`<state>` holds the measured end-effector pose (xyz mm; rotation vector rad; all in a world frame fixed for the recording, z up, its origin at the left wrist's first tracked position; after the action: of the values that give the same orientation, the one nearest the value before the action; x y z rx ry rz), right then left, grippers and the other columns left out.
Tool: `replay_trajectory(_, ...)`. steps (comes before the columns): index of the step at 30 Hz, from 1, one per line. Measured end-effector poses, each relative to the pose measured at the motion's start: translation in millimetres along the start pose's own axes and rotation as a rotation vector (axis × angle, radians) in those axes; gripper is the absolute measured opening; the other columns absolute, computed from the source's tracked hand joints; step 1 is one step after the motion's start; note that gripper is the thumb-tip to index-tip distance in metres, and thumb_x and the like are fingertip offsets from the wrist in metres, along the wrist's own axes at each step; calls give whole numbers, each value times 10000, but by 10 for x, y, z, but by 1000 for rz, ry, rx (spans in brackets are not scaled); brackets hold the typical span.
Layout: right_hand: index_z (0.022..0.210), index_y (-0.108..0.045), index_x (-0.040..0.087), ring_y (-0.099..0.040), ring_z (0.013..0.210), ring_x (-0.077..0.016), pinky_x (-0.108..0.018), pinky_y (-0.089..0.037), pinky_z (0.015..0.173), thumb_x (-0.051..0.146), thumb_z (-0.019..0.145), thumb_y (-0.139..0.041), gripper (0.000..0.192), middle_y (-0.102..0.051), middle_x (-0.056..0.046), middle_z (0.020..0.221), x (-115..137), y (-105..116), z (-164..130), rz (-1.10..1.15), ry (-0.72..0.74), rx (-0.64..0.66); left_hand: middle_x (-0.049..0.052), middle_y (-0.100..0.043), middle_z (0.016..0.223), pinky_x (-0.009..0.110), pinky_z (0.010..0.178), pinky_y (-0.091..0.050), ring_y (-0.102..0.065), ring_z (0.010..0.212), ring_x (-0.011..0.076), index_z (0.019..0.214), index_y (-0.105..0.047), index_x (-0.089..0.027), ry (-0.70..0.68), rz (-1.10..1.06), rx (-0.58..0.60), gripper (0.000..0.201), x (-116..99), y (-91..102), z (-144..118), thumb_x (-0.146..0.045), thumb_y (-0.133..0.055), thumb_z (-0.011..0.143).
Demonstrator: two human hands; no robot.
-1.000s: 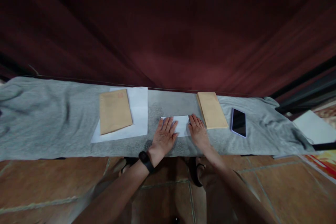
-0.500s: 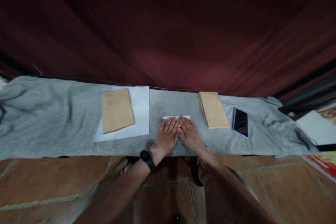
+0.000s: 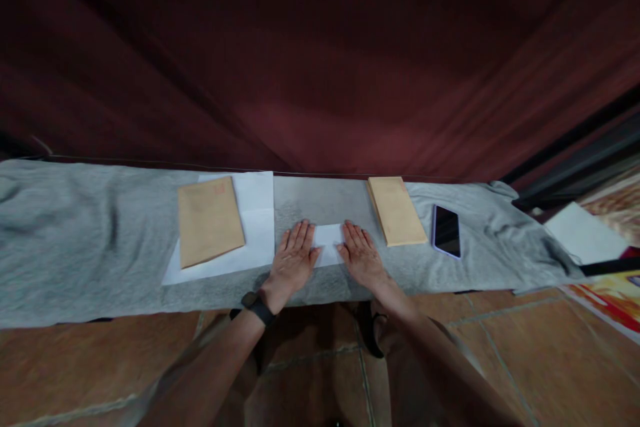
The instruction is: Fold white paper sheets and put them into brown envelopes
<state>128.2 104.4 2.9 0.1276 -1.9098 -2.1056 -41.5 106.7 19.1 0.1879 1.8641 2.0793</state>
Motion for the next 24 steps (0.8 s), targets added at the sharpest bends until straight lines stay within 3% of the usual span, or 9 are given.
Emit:
replay_trajectory(11,1537,-383,77,-342,1481,-268,-450,-298,1195,325,1061,-341,539,-401,-163,1585,-258,69,-73,29,-101,-120,187,-322,1622,472,1235,-254,-269,1520,301,1529,-355,-14,156,-40,-67,604,116,-123,-31,-331,-295,1019)
replay_trajectory(16,1461,-507,146,-447,1384,-305,-487,-384,1131,287,1024,-451,463,-511,-157,1500,-348,182,-68,113,-139,-158,209,-326,1614,491,1226,-269,-283,1512,323,1516,-371,5,161,-47,-75,600,105,-96,-33,-321,-292,1018)
replay_trajectory(20,1290,-652,189,-574,1205,-287,-432,-458,1052,264,987,-512,342,-648,-140,1269,-361,271,-25,216,-190,-134,224,-336,1605,495,1220,-282,-299,1505,329,1504,-386,13,142,-43,-108,598,87,-53,-45,-323,-296,1018)
replay_trajectory(24,1223,-673,203,-661,1011,-240,-344,-506,916,286,974,-534,297,-692,-119,1131,-340,282,17,298,-288,-25,242,-352,1593,500,1215,-291,-309,1501,334,1489,-405,15,127,-57,-130,594,80,-25,-38,-325,-337,1007)
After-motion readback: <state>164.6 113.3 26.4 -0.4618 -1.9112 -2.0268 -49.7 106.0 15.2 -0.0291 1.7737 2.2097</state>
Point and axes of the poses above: each hand's wrist, its own z-axis towards the middle knuckle, its own y-axis out of the back of the hand, x = y × z, the point moved 7 cm from there along z, towards the middle knuckle
